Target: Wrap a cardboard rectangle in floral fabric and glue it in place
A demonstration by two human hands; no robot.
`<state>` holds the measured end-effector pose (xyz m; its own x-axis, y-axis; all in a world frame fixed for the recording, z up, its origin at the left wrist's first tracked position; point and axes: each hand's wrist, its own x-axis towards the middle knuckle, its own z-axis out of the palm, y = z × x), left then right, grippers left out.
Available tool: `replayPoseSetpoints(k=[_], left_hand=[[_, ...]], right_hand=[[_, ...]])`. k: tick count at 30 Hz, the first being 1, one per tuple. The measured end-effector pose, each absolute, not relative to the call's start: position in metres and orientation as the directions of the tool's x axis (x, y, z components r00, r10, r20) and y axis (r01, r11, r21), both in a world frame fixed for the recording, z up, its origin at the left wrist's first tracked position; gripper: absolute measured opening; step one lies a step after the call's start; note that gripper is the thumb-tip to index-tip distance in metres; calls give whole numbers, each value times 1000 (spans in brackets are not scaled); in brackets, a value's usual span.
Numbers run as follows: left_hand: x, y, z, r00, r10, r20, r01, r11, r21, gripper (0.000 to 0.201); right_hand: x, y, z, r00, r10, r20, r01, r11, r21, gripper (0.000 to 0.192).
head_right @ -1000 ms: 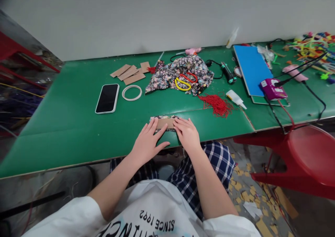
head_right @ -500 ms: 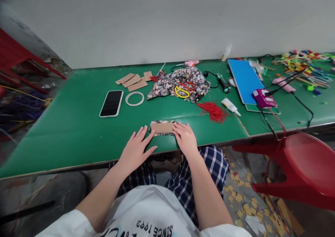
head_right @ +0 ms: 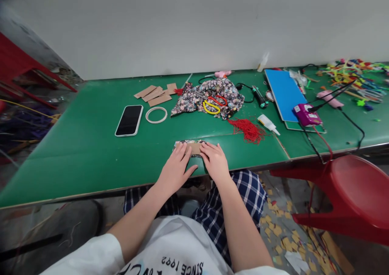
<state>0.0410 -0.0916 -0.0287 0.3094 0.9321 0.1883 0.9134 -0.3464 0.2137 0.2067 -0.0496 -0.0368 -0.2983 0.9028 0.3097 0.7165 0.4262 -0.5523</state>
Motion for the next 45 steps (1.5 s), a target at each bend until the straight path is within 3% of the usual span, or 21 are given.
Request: replayPoseSetpoints(k=[18, 26, 30, 33, 37, 41, 45], left_hand=[[43, -70, -25, 216, 967, 132, 960, -235, 153, 69], [39, -58, -27, 394, 910, 129, 907, -408, 108, 81], [37, -56, -30, 412, 900, 142, 900, -426, 88, 82], [39, -56, -31, 405, 903, 147, 904, -419, 86, 75], [43, -56, -30, 389, 911, 136, 912, -401, 80, 73], [47, -56, -27, 392, 911, 125, 914, -402, 64, 71], [48, -57, -26, 399, 908, 127, 910, -409, 64, 70]], right_hand=[[189, -23, -38, -330, 911, 247, 750, 412, -517, 28], [189, -25, -35, -390, 891, 231, 767, 453, -454, 34], [213, -13, -18, -440, 861, 254, 756, 508, -413, 27], [259, 16, 6, -238, 909, 342, 865, 358, -350, 26], [339, 67, 31, 18, 946, 323, 947, 88, -310, 38], [396, 102, 32, 144, 984, 109, 948, -105, -299, 49], [415, 115, 23, 165, 985, -41, 924, -169, -342, 33]])
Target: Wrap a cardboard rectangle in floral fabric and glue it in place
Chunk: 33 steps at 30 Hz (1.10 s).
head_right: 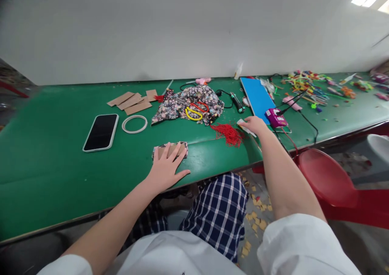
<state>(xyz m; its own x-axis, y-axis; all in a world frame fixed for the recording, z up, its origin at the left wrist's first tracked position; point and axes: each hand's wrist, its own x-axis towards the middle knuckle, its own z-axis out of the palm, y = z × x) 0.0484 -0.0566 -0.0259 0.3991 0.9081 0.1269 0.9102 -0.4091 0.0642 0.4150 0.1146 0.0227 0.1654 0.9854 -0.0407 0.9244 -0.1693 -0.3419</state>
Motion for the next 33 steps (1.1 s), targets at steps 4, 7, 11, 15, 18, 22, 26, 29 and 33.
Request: replayPoseSetpoints(k=[4, 7, 11, 15, 18, 22, 26, 29, 33], left_hand=[[48, -57, -25, 397, 908, 132, 911, -407, 64, 69], [48, -57, -24, 393, 910, 134, 912, -404, 70, 69], [49, -57, -25, 392, 909, 139, 910, -405, 86, 69], [51, -58, -26, 392, 908, 148, 908, -407, 96, 70], [51, -58, -27, 393, 907, 150, 908, -409, 92, 71], [51, -59, -26, 393, 908, 147, 909, -408, 89, 71], [51, -59, -25, 394, 908, 143, 909, -408, 88, 71], [50, -57, -26, 403, 905, 138, 904, -417, 96, 72], [49, -53, -26, 458, 881, 117, 877, -469, 105, 75]], right_hand=[[416, 116, 23, 140, 988, -60, 865, -151, -478, 21], [411, 116, 32, 82, 996, -15, 745, -71, -663, 20], [384, 111, 44, -35, 997, 70, 496, 78, -865, 31], [340, 96, 41, -148, 981, 128, -42, 123, -992, 37], [304, 85, 32, -176, 967, 186, -279, 133, -951, 31], [262, 75, 22, -224, 945, 239, -454, 115, -883, 34], [236, 69, 20, -265, 924, 276, -523, 103, -846, 42], [229, 65, 18, -300, 913, 274, -555, 66, -829, 39], [229, 63, 12, -327, 916, 230, -551, 13, -835, 35]])
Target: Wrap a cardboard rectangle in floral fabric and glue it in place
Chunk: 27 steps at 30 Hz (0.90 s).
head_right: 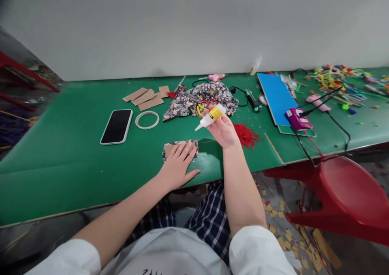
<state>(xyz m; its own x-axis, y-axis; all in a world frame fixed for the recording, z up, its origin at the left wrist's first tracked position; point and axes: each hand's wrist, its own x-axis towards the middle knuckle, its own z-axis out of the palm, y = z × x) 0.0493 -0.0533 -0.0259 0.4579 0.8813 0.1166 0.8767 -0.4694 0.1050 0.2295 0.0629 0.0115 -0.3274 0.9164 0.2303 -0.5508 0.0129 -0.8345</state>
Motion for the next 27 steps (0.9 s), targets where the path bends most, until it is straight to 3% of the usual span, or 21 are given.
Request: replayPoseSetpoints(k=[4, 11, 16, 21, 27], left_hand=[[49, -58, -20, 500, 861, 94, 859, -507, 72, 75], [52, -76, -11, 358, 930, 86, 930, -363, 58, 65], [55, -69, -2, 362, 930, 67, 929, -366, 53, 59], [57, -65, 4, 384, 923, 25, 923, -384, 20, 68], [57, -65, 8, 387, 921, -41, 922, -387, 15, 80]], right_hand=[[232, 64, 5, -302, 933, 196, -528, 7, -849, 32], [224, 63, -1, -318, 943, 101, -434, -50, -899, 38], [218, 61, -2, -293, 954, 58, -473, -92, -876, 41], [214, 60, 3, -293, 956, 23, -532, -143, -834, 39], [203, 57, 3, -279, 955, 101, -461, -40, -887, 40]])
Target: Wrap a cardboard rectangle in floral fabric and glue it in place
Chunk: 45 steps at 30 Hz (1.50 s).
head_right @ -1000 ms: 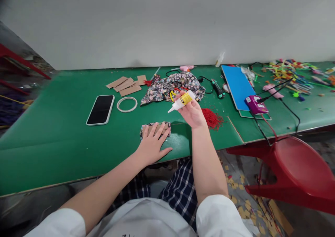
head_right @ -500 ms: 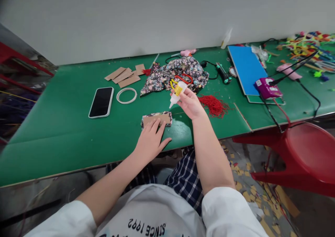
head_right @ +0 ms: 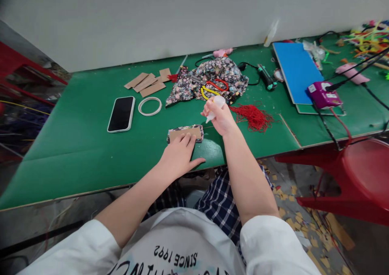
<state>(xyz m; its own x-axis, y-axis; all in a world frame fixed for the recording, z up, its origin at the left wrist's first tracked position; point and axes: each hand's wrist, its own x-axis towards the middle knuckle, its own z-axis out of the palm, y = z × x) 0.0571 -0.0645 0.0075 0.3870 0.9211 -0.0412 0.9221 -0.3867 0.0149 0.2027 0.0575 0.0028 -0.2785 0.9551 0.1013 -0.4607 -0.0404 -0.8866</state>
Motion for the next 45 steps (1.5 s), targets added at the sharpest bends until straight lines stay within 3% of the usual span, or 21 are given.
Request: replayPoseSetpoints(k=[7, 17, 23, 30, 37, 45], left_hand=[[67, -68, 13, 362, 912, -194, 928, -372, -16, 101], [53, -56, 18, 486, 816, -312, 857, -514, -11, 104], [48, -57, 14, 503, 805, -314, 840, -541, -40, 102], [47, -53, 9, 542, 768, -341, 822, -570, 21, 105], [43, -57, 3, 576, 780, -246, 809, -586, 38, 104], [41, -55, 3, 607, 763, -221, 781, -624, -7, 103]], right_hand=[[188, 56, 4, -189, 978, 86, -318, 22, -948, 45], [171, 47, 17, -41, 978, 205, 3, 206, -979, 57], [169, 34, 24, -21, 968, 251, 211, 249, -945, 48], [175, 37, 17, 69, 954, 293, 388, 245, -889, 39], [181, 36, 15, 0, 976, 218, 458, 194, -867, 35], [176, 37, 7, 24, 960, 278, 552, 219, -805, 42]])
